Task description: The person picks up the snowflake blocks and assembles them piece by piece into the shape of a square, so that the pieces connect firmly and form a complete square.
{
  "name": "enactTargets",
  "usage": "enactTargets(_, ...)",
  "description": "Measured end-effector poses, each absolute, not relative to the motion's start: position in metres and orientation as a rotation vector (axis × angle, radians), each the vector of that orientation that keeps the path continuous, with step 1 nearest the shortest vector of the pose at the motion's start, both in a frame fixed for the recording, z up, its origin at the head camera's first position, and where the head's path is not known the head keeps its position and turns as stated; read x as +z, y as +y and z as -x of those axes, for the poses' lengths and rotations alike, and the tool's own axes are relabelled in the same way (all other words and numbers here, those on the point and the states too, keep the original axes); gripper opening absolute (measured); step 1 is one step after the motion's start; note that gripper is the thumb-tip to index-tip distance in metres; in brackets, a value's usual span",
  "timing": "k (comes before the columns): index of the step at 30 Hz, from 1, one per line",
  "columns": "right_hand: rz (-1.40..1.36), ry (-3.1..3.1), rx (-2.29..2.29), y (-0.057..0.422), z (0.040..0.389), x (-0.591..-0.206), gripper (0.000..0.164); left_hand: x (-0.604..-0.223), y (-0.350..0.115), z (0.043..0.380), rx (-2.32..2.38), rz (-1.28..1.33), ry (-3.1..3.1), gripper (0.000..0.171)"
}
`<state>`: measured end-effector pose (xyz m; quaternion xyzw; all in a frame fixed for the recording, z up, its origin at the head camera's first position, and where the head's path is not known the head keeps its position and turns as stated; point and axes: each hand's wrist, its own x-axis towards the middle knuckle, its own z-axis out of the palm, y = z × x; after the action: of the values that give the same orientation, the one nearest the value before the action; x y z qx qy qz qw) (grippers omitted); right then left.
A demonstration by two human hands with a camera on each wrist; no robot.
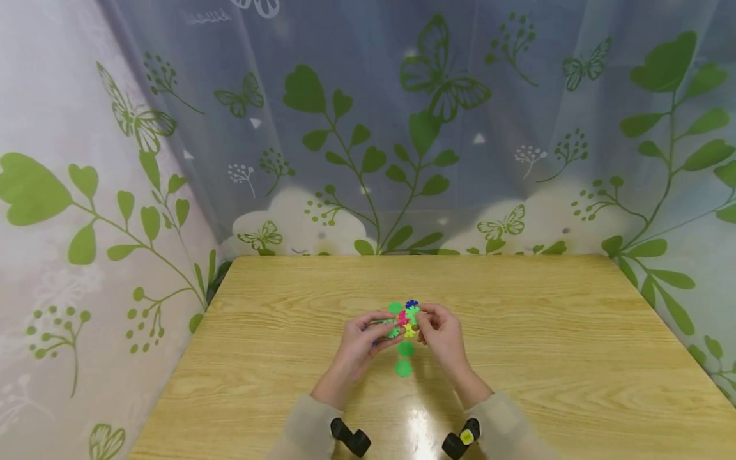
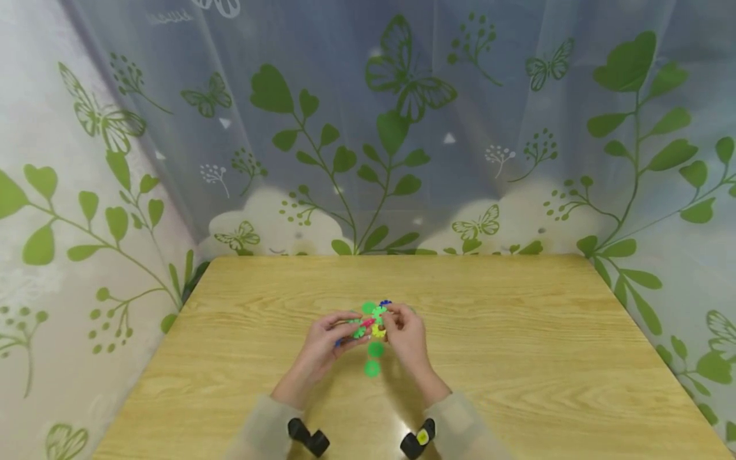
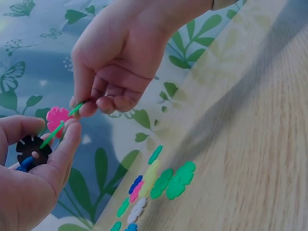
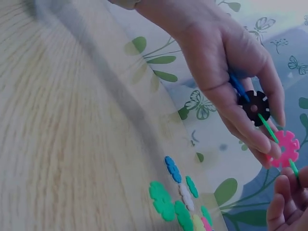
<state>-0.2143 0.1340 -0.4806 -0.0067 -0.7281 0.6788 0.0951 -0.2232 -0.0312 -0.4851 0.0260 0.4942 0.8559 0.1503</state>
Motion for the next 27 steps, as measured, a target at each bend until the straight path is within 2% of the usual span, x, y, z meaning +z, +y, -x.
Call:
enactTargets(12,-0.139,-2.010,2.000,0.124,0.196,-0.470,0.021,-0.492,-0.025,0.221,2.465,-0.081,1.550,0.032)
enactTargets(20,-0.142,-2.078,2.128,0.133,0.209,-0.484,0.023,-0.491,-0.030,0.222,2.390,-0.091,1.548,0.030)
enactTargets(27,-0.075,-2.048,2.210,0.139,0.215,-0.484,0.021,-0.483,-0.033,0.220,2.377,-0.142,1.457,0.039)
